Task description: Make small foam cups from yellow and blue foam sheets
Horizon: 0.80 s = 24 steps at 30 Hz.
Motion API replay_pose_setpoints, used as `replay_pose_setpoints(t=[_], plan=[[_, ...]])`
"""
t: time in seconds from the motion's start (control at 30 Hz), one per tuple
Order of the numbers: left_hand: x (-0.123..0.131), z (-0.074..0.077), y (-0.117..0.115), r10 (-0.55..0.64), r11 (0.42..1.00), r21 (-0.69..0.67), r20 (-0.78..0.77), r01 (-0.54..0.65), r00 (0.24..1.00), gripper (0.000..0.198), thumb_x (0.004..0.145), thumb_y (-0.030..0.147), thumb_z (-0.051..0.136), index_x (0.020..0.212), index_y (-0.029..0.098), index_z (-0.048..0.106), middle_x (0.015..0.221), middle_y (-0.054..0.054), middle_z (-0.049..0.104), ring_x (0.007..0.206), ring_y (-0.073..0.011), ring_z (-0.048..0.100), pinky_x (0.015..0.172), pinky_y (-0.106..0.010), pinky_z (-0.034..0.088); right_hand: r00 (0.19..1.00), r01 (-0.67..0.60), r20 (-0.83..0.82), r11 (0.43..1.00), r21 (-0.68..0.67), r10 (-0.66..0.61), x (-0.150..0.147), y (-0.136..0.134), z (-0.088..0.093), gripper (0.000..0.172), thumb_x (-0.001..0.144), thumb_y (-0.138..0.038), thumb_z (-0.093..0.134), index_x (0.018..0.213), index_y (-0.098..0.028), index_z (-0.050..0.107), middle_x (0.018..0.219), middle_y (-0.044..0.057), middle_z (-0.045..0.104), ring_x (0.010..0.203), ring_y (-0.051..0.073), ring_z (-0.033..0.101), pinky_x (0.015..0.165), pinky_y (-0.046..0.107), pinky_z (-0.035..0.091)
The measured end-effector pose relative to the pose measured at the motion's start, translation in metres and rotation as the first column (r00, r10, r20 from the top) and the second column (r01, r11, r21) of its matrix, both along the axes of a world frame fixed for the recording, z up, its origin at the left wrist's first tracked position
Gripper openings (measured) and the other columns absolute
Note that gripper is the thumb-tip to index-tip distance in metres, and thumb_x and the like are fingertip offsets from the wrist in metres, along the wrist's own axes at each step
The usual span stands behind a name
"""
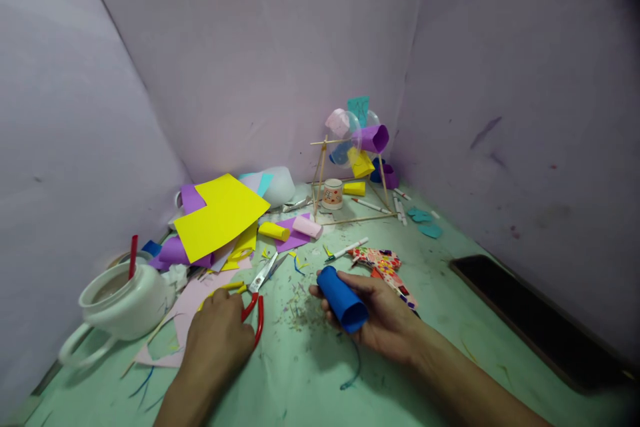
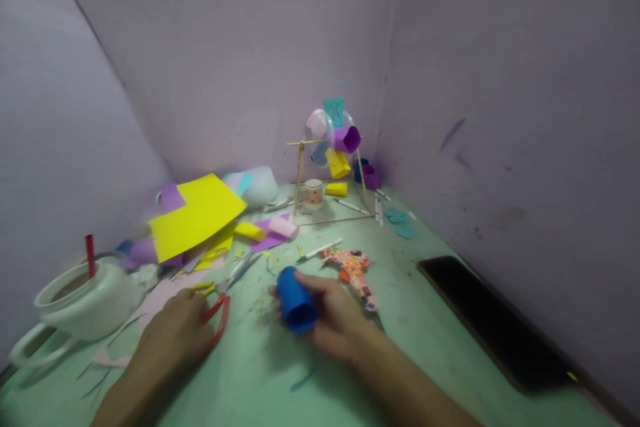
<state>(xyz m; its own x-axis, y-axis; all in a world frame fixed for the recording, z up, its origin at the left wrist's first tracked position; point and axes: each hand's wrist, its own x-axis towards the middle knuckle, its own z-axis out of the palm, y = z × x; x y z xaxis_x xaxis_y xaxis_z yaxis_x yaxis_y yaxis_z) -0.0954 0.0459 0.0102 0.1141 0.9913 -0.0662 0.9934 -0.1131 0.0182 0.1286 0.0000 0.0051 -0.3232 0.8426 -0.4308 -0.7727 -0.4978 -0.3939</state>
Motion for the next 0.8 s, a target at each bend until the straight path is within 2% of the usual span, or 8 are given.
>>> replay_pose_setpoints(t=[0.23, 0.37, 0.47, 0.6, 0.63, 0.67, 0.73, 0.8], plan=[[-0.003, -0.003, 0.008, 0.069, 0.995, 0.054, 0.257, -0.086, 0.964, 0.01, 0.066, 0.029, 0.046, 0.061, 0.02, 0.048, 0.077, -0.01, 0.051, 0.077, -0.0287, 0.049, 0.059, -0.034, 0.029, 1.0, 0.012, 0.007, 1.0, 0.028, -0.012, 0.004, 0.002, 0.002, 0.027, 0.089, -0.021, 0.044, 0.108, -0.003, 0.051, 0.079, 0.014, 0.067, 0.058, 0.016, 0.064, 0.056, 0.025, 0.053], [-0.007, 0.005, 0.004, 0.066, 0.995, 0.019, 0.556, -0.093, 0.829, 0.011, 0.059, 0.027, 0.046, 0.063, 0.022, 0.037, 0.066, -0.002, 0.045, 0.065, -0.0199, 0.044, 0.057, -0.03, 0.03, 0.999, 0.042, 0.009, 0.999, 0.034, -0.042, 0.005, 0.001, 0.005, 0.024, 0.089, -0.02, 0.043, 0.106, -0.005, 0.052, 0.074, 0.011, 0.066, 0.056, 0.016, 0.064, 0.054, 0.025, 0.053], [-0.009, 0.012, 0.001, 0.062, 0.998, -0.067, 0.778, -0.015, 0.625, 0.02, 0.057, 0.029, 0.041, 0.075, 0.022, 0.039, 0.069, 0.001, 0.047, 0.058, -0.0154, 0.046, 0.053, -0.028, 0.036, 0.999, 0.051, 0.012, 0.998, 0.028, -0.051, 0.003, 0.0, 0.006, 0.024, 0.089, -0.019, 0.044, 0.106, -0.004, 0.051, 0.074, 0.011, 0.066, 0.057, 0.016, 0.065, 0.054, 0.025, 0.054], [-0.007, 0.021, -0.003, 0.297, 0.943, -0.303, 0.953, 0.136, 0.06, 0.038, 0.054, 0.028, 0.051, 0.091, 0.02, 0.044, 0.063, 0.003, 0.049, 0.05, -0.0119, 0.045, 0.045, -0.024, 0.037, 0.999, 0.051, 0.01, 0.999, 0.015, -0.051, 0.002, 0.0, 0.008, 0.027, 0.089, -0.019, 0.044, 0.108, -0.001, 0.051, 0.074, 0.012, 0.066, 0.058, 0.017, 0.065, 0.054, 0.025, 0.054], [-0.006, 0.022, -0.005, 0.344, 0.928, -0.333, 0.938, 0.169, -0.041, 0.04, 0.058, 0.029, 0.056, 0.095, 0.02, 0.045, 0.06, 0.004, 0.048, 0.048, -0.0113, 0.044, 0.043, -0.023, 0.036, 0.998, 0.054, 0.009, 0.998, 0.013, -0.054, 0.002, 0.0, 0.008, 0.028, 0.089, -0.019, 0.044, 0.108, 0.0, 0.051, 0.073, 0.012, 0.066, 0.058, 0.018, 0.065, 0.054, 0.025, 0.054], [-0.003, 0.023, -0.006, 0.352, 0.925, -0.334, 0.933, 0.182, -0.071, 0.04, 0.062, 0.032, 0.059, 0.098, 0.02, 0.045, 0.058, 0.005, 0.047, 0.046, -0.0108, 0.043, 0.041, -0.023, 0.035, 0.998, 0.057, 0.01, 0.998, 0.011, -0.057, 0.002, 0.001, 0.008, 0.029, 0.088, -0.019, 0.044, 0.108, 0.001, 0.051, 0.073, 0.012, 0.066, 0.058, 0.018, 0.065, 0.054, 0.026, 0.054], [0.004, 0.024, -0.01, 0.246, 0.955, -0.259, 0.964, 0.144, 0.098, 0.038, 0.072, 0.042, 0.058, 0.101, 0.021, 0.045, 0.053, 0.007, 0.045, 0.042, -0.0104, 0.042, 0.039, -0.022, 0.034, 0.998, 0.064, 0.011, 0.998, 0.007, -0.064, 0.002, 0.001, 0.007, 0.029, 0.088, -0.019, 0.044, 0.107, 0.002, 0.052, 0.073, 0.013, 0.066, 0.058, 0.018, 0.065, 0.054, 0.026, 0.054], [0.013, 0.02, -0.013, 0.064, 0.987, -0.116, 0.916, 0.108, 0.396, 0.035, 0.076, 0.048, 0.054, 0.1, 0.022, 0.048, 0.051, 0.007, 0.045, 0.042, -0.0118, 0.045, 0.041, -0.023, 0.037, 0.997, 0.076, 0.009, 0.997, -0.006, -0.076, 0.002, 0.002, 0.006, 0.029, 0.088, -0.019, 0.045, 0.104, 0.003, 0.053, 0.074, 0.013, 0.066, 0.058, 0.018, 0.065, 0.053, 0.025, 0.053]])
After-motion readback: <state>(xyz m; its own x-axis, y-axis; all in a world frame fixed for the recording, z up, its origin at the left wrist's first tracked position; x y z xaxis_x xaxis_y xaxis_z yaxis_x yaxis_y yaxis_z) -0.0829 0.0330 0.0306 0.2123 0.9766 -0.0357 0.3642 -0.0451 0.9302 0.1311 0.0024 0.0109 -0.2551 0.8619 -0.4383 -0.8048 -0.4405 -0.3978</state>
